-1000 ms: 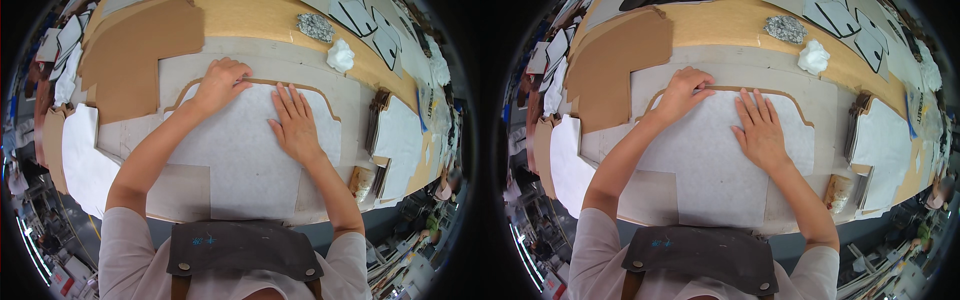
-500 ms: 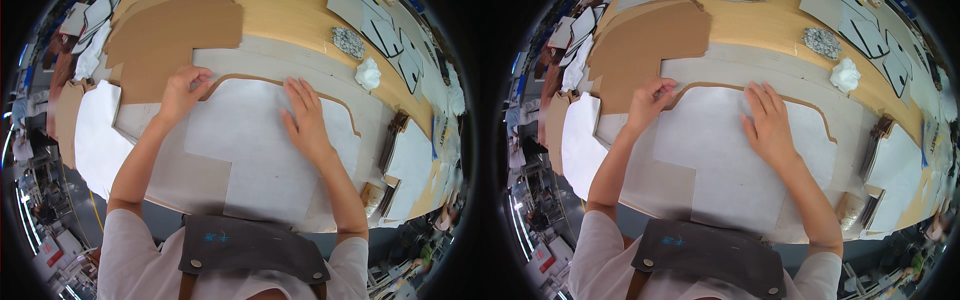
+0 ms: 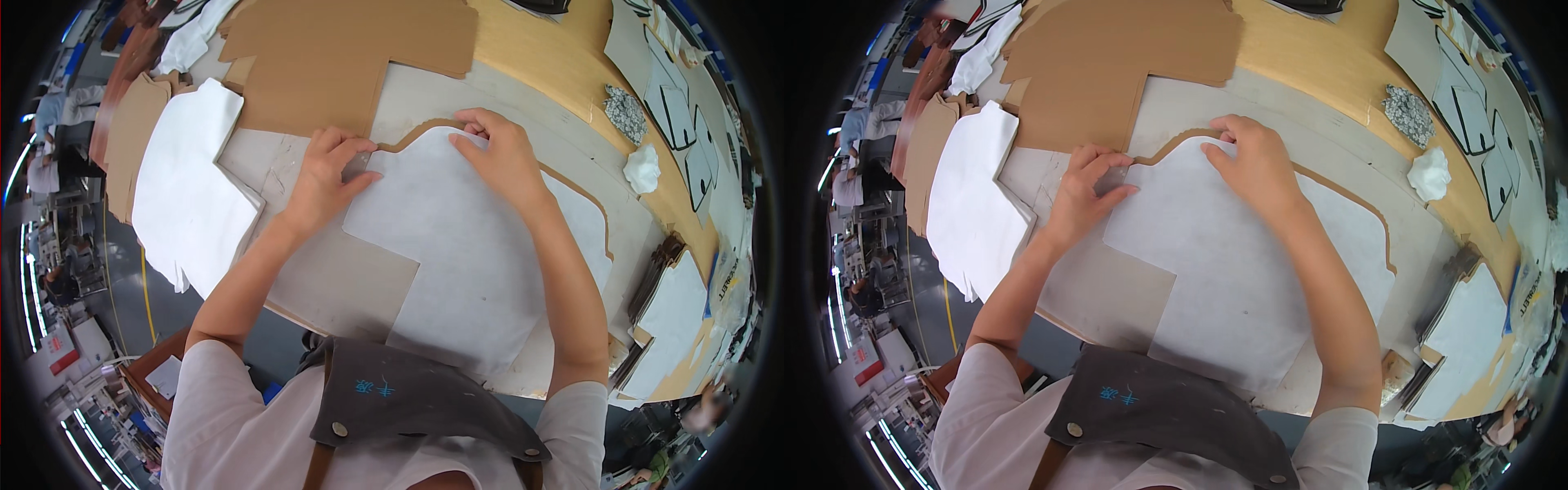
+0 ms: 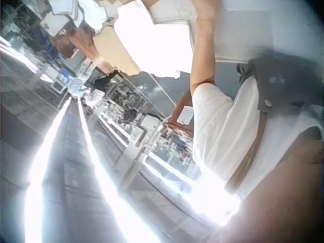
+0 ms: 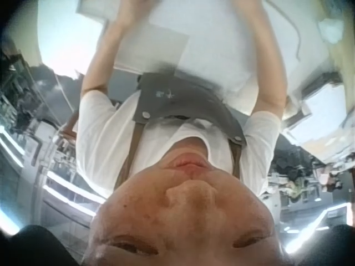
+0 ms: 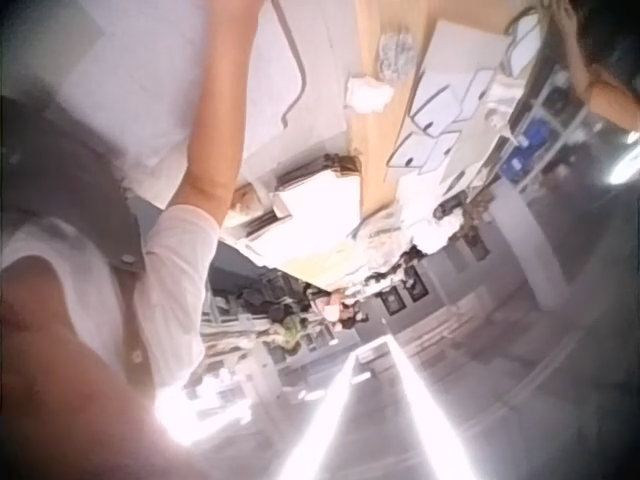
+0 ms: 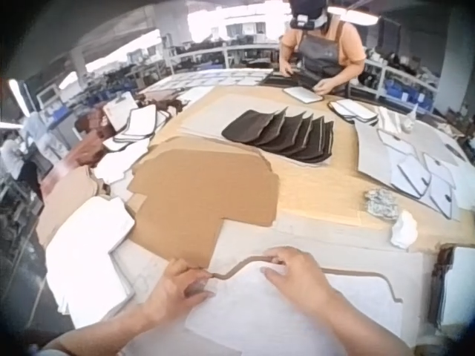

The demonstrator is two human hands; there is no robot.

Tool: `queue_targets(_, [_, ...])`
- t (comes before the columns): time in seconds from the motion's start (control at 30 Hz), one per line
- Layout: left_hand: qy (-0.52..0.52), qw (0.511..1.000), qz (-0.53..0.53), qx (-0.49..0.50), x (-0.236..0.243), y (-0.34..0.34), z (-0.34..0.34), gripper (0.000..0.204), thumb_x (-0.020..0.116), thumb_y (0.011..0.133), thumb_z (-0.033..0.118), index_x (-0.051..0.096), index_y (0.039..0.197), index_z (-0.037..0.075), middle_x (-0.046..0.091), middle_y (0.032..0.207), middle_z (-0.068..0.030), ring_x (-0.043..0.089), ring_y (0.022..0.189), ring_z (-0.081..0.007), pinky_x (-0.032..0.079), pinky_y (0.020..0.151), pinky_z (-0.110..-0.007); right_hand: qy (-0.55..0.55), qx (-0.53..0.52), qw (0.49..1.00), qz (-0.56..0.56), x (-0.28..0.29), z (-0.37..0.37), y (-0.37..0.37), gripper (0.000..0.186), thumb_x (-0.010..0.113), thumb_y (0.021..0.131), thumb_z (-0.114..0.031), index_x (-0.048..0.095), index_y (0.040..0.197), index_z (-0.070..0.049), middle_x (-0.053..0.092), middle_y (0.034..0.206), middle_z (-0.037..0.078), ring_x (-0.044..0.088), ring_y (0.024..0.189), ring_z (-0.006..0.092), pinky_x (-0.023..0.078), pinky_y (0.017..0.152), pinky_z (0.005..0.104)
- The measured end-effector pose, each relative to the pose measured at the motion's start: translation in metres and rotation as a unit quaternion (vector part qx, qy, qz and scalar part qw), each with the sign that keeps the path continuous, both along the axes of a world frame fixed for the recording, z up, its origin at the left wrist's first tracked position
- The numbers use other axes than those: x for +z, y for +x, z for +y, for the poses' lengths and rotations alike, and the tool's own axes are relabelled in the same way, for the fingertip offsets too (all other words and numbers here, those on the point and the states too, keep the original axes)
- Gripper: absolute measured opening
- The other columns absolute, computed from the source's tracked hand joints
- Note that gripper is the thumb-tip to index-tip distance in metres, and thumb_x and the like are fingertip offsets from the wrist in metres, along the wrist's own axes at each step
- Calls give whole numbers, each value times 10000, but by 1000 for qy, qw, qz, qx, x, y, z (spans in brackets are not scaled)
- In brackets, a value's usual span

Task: Applying glue to a leather piece and adhering a white lining material to it.

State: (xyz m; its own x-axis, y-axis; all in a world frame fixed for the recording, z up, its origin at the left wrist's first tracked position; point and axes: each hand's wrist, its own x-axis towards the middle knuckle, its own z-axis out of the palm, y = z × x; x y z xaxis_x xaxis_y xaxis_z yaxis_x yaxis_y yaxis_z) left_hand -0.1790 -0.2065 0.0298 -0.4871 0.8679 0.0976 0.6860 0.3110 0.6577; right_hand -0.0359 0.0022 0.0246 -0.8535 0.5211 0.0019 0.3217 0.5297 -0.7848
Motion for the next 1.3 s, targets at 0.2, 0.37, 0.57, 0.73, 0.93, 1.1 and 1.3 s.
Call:
queue_targets(0.2, [56, 992, 99, -48, -8, -1, -12, 345, 733, 732, 47, 647, 1066, 66, 594, 1100, -45, 505, 1020, -252, 430, 851, -339, -40, 4, 999, -35, 5, -3, -12, 304, 700, 781, -131, 643, 1057, -17, 651, 891, 131, 623, 841, 252, 500, 779, 338])
queue_targets(0.37, [-18, 962, 252, -102, -14, 16, -27, 421, 705, 764, 151, 616, 1174, 116, 535, 1346, 21, 501, 1093, -265, 375, 906, -397, -28, 7, 999, -19, -1, -5, -15, 281, 674, 780, -76, 646, 1055, -20, 645, 876, 119, 619, 838, 241, 501, 785, 341])
queue_targets(0.57, [-36, 958, 277, -69, -14, 26, -28, 427, 705, 766, 154, 612, 1180, 107, 543, 1335, 21, 502, 1099, -273, 372, 905, -423, -30, -5, 999, -28, -1, -6, -17, 256, 638, 788, -24, 650, 1044, -16, 652, 899, 112, 622, 851, 233, 502, 800, 338])
queue_targets(0.73, [-25, 957, 280, -65, -16, 27, -28, 434, 713, 748, 146, 613, 1169, 108, 549, 1325, 12, 501, 1085, -273, 373, 888, -418, -35, -10, 999, -30, 0, -6, -17, 258, 634, 786, -17, 648, 1043, -11, 654, 907, 105, 623, 855, 218, 506, 823, 329])
queue_targets(0.93, [-12, 964, 259, -56, -8, 27, -24, 434, 715, 737, 126, 615, 1159, 99, 582, 1258, -6, 492, 1076, -281, 365, 883, -409, -53, -2, 999, -9, -5, -5, -16, 260, 625, 784, -5, 648, 1043, -9, 651, 905, 100, 621, 846, 211, 508, 835, 330])
queue_targets(1.1, [31, 979, 199, -42, 1, 21, 5, 421, 714, 743, 91, 613, 1151, 70, 606, 1167, -32, 497, 1049, -282, 377, 871, -393, -56, -9, 998, -19, -6, -5, -18, 265, 623, 783, 2, 648, 1046, -14, 647, 868, 90, 614, 841, 205, 508, 832, 324])
queue_targets(1.3, [115, 983, 88, -111, -21, 7, 54, 439, 744, 715, 104, 612, 1132, 75, 601, 1074, -30, 496, 1004, -245, 403, 875, -366, -86, 0, 996, 32, -6, -5, -15, 284, 618, 781, 20, 651, 1058, -36, 640, 836, 67, 602, 832, 201, 511, 823, 322])
